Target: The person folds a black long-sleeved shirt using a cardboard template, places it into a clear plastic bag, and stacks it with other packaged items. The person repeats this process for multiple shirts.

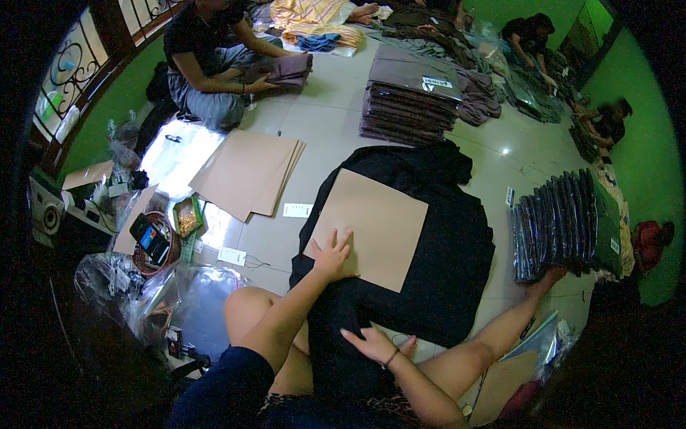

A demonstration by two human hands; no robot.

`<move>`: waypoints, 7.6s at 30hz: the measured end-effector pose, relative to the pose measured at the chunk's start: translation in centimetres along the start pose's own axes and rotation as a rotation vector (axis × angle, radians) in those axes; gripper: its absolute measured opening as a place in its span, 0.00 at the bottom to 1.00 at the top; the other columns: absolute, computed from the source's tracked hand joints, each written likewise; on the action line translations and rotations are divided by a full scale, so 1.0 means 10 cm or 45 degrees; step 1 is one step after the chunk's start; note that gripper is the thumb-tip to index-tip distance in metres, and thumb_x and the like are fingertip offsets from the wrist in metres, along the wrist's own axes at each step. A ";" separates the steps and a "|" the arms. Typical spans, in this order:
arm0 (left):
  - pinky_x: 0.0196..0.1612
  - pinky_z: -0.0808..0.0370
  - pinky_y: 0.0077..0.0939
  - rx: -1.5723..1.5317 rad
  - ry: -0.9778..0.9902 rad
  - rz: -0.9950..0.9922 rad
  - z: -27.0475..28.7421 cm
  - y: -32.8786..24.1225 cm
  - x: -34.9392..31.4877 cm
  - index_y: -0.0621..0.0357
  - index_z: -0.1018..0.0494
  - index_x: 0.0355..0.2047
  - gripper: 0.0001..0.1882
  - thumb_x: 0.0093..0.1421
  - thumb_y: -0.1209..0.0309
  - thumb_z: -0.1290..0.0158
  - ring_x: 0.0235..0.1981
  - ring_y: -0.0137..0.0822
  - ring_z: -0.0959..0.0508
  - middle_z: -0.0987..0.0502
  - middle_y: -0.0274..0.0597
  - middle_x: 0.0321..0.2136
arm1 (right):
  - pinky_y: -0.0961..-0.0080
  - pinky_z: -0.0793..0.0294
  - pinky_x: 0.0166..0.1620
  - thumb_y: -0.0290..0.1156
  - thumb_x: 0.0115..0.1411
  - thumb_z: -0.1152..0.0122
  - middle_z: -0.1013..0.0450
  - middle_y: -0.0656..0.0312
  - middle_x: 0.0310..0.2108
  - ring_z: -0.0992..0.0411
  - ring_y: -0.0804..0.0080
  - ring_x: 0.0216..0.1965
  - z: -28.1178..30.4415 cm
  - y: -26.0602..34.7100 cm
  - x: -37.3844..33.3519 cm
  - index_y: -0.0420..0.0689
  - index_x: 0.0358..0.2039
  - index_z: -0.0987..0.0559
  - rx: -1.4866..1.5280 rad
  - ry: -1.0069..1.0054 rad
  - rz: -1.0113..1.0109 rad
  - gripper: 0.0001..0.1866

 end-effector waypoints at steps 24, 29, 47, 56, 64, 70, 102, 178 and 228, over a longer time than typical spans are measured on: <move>0.51 0.58 0.73 -0.140 -0.045 -0.004 -0.11 0.10 0.07 0.44 0.29 0.38 0.24 0.43 0.48 0.44 0.64 0.39 0.61 0.61 0.31 0.64 | 0.87 0.37 0.29 0.45 0.60 0.50 0.37 0.71 0.25 0.39 0.85 0.27 -0.89 0.07 -0.62 0.46 0.38 0.32 0.584 0.416 0.457 0.15; 0.56 0.59 0.65 -0.356 0.040 0.072 -0.06 0.22 0.11 0.37 0.24 0.34 0.15 0.52 0.49 0.54 0.65 0.35 0.62 0.66 0.34 0.64 | 0.85 0.41 0.25 0.44 0.62 0.53 0.38 0.72 0.20 0.43 0.85 0.22 -1.13 -0.13 -0.80 0.43 0.35 0.32 -0.048 0.813 0.154 0.16; 0.56 0.38 0.33 -0.528 0.131 -0.280 0.30 0.40 0.29 0.58 0.38 0.54 0.42 0.42 0.49 0.40 0.54 0.49 0.37 0.38 0.51 0.53 | 0.59 0.44 0.55 0.38 0.46 0.37 0.42 0.51 0.52 0.45 0.55 0.55 1.93 -0.70 0.12 0.47 0.53 0.39 -0.855 -0.839 -0.181 0.34; 0.48 0.33 0.37 -0.479 -0.162 -0.109 0.28 0.47 0.24 0.62 0.33 0.43 0.28 0.40 0.67 0.39 0.44 0.52 0.32 0.32 0.51 0.43 | 0.70 0.35 0.53 0.48 0.40 0.32 0.38 0.53 0.54 0.38 0.63 0.54 2.92 -2.05 0.03 0.40 0.55 0.36 -0.512 -0.237 -0.393 0.43; 0.40 0.31 0.39 -0.676 -0.337 -0.171 0.31 0.67 -0.20 0.65 0.31 0.37 0.14 0.49 0.73 0.46 0.38 0.58 0.29 0.28 0.57 0.33 | 0.65 0.32 0.39 0.35 0.50 0.38 0.30 0.51 0.37 0.31 0.64 0.38 2.76 -2.43 0.04 0.43 0.46 0.33 0.848 -1.146 0.190 0.24; 0.36 0.29 0.45 -0.490 -0.265 0.257 0.18 0.63 0.00 0.66 0.38 0.40 0.17 0.50 0.75 0.50 0.33 0.60 0.26 0.27 0.63 0.28 | 0.59 0.30 0.37 0.30 0.61 0.65 0.28 0.49 0.34 0.27 0.51 0.31 2.74 -1.68 -0.10 0.51 0.52 0.39 -0.622 -1.322 -0.305 0.18; 0.41 0.29 0.35 -0.930 -0.164 0.236 0.08 0.55 -0.50 0.64 0.28 0.36 0.20 0.46 0.63 0.43 0.37 0.50 0.26 0.26 0.57 0.33 | 0.67 0.33 0.43 0.31 0.54 0.46 0.31 0.53 0.33 0.31 0.59 0.36 2.76 0.20 0.82 0.38 0.42 0.30 -0.353 -1.545 0.773 0.15; 0.58 0.47 0.48 -0.517 -0.909 -0.464 1.14 0.71 0.85 0.61 0.34 0.30 0.11 0.43 0.76 0.53 0.39 0.44 0.28 0.30 0.48 0.30 | 0.69 0.35 0.46 0.17 0.50 0.54 0.35 0.50 0.45 0.34 0.59 0.41 3.43 -0.97 -0.37 0.38 0.46 0.34 -0.483 -1.808 0.737 0.19; 0.54 0.53 0.70 -0.417 0.038 0.228 0.27 -0.20 0.43 0.58 0.43 0.54 0.38 0.53 0.42 0.57 0.63 0.49 0.57 0.55 0.44 0.62 | 0.70 0.43 0.57 0.44 0.52 0.39 0.39 0.55 0.55 0.40 0.64 0.55 0.87 -0.57 0.03 0.39 0.57 0.42 0.911 0.373 -0.031 0.37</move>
Point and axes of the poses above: each hand's wrist, its own x-axis towards the middle knuckle, its own z-axis out of the back of the hand, y = z × x, the point moved 7 cm from there along x, towards the middle knuckle
